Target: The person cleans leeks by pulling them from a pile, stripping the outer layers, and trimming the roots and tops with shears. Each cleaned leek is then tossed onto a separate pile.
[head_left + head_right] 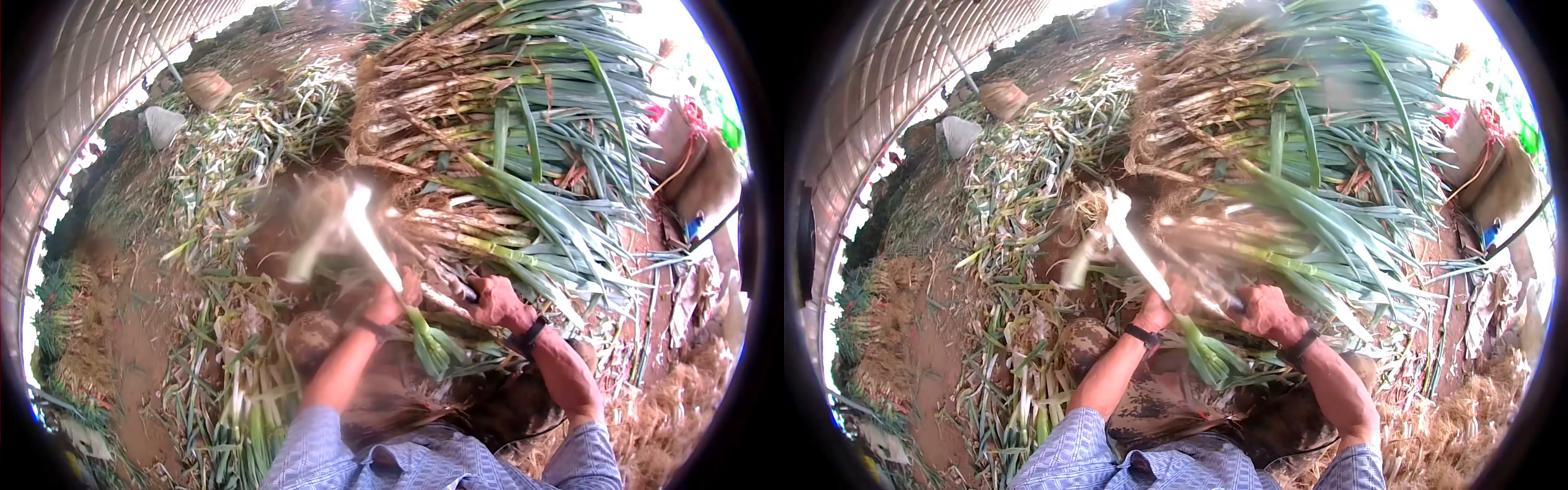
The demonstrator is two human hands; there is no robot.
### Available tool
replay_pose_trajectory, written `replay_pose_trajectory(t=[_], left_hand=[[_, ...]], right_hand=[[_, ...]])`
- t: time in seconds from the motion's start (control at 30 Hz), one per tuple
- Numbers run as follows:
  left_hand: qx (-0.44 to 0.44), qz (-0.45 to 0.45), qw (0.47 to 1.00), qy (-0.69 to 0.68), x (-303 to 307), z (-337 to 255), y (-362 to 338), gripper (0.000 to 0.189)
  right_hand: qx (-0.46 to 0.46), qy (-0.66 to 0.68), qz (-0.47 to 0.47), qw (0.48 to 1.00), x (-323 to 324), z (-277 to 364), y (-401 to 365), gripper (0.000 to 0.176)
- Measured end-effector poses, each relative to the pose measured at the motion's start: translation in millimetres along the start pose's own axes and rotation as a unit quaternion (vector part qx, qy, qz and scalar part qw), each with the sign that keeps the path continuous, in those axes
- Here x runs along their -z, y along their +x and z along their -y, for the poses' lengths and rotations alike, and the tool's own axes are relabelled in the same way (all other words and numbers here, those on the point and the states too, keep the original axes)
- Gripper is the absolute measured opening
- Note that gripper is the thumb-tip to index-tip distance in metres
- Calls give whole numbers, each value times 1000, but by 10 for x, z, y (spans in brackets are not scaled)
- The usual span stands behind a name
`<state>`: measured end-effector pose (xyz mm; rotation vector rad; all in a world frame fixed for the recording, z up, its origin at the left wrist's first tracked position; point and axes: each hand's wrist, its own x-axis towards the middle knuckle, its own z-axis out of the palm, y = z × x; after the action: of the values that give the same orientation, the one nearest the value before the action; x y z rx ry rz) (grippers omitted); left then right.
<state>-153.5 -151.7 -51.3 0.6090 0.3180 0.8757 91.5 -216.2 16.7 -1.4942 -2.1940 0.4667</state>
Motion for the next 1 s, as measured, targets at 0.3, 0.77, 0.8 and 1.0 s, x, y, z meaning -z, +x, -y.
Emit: replay_pose_trajectory(t=[0.3, 0.77, 0.8, 1.0], left_hand=[[-116, -270, 956, 16, 216, -265, 89, 59], [-374, -393, 825, 160, -258, -1847, -391, 53], [-366, -357, 846, 149, -330, -2115, -517, 51], [-310, -381, 729, 477, -408, -3515, -1487, 56]], right_hand=[[-78, -29, 148, 985, 244, -165, -151, 32], [-215, -61, 300, 927, 306, -774, -1182, 51], [-215, -59, 291, 930, 319, -781, -1200, 50], [-265, -57, 316, 909, 416, -852, -1232, 44]])
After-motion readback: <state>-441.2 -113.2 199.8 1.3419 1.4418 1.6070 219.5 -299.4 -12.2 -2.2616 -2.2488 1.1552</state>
